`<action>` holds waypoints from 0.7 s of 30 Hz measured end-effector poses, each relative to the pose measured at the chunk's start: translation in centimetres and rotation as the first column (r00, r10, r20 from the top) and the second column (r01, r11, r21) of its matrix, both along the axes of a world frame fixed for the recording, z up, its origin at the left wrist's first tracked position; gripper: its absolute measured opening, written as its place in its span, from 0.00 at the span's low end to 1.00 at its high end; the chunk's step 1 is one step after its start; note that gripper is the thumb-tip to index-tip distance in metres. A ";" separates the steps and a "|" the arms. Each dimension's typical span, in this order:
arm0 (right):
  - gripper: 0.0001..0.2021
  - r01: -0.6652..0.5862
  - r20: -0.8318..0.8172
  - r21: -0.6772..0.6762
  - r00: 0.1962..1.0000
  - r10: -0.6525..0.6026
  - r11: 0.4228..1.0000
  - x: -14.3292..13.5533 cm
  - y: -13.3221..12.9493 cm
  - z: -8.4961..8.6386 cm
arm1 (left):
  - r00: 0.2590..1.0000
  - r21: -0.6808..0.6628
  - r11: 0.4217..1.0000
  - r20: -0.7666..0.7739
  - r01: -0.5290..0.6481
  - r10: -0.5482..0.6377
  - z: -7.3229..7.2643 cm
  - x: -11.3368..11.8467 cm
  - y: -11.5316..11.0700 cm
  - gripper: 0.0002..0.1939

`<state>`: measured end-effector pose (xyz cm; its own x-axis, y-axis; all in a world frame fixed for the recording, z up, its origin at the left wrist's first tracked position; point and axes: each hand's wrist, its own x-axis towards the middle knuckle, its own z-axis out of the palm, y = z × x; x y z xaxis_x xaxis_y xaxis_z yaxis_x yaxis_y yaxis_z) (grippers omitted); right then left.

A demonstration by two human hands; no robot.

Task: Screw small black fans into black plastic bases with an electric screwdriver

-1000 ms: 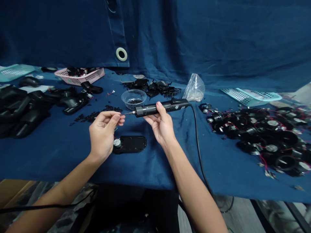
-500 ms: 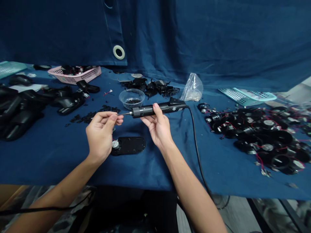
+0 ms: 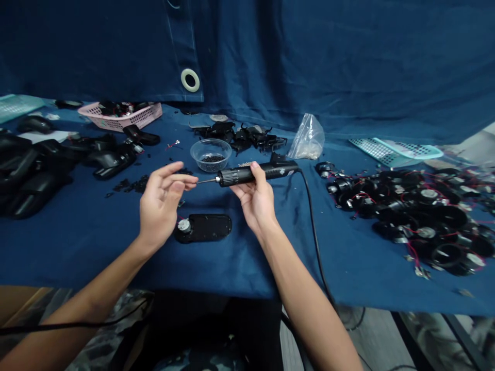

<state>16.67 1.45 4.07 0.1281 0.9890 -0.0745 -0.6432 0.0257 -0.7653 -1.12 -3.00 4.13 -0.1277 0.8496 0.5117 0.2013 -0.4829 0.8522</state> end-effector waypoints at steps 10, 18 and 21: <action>0.09 0.323 0.094 0.365 0.921 -0.379 0.874 3.2 0.4 5.6 | 0.555 -0.346 0.919 -0.735 0.186 -0.389 -2.7 -4.7 -1.6 0.31; 0.09 0.171 0.166 0.479 0.945 -0.281 0.861 1.1 1.2 7.1 | 0.543 -0.299 0.880 -0.700 0.369 -0.465 -3.0 0.2 0.9 0.29; 0.08 0.155 0.180 0.444 0.949 -0.257 0.882 0.2 1.1 5.8 | 0.522 -0.315 0.866 -0.699 0.389 -0.489 -3.6 0.5 1.4 0.30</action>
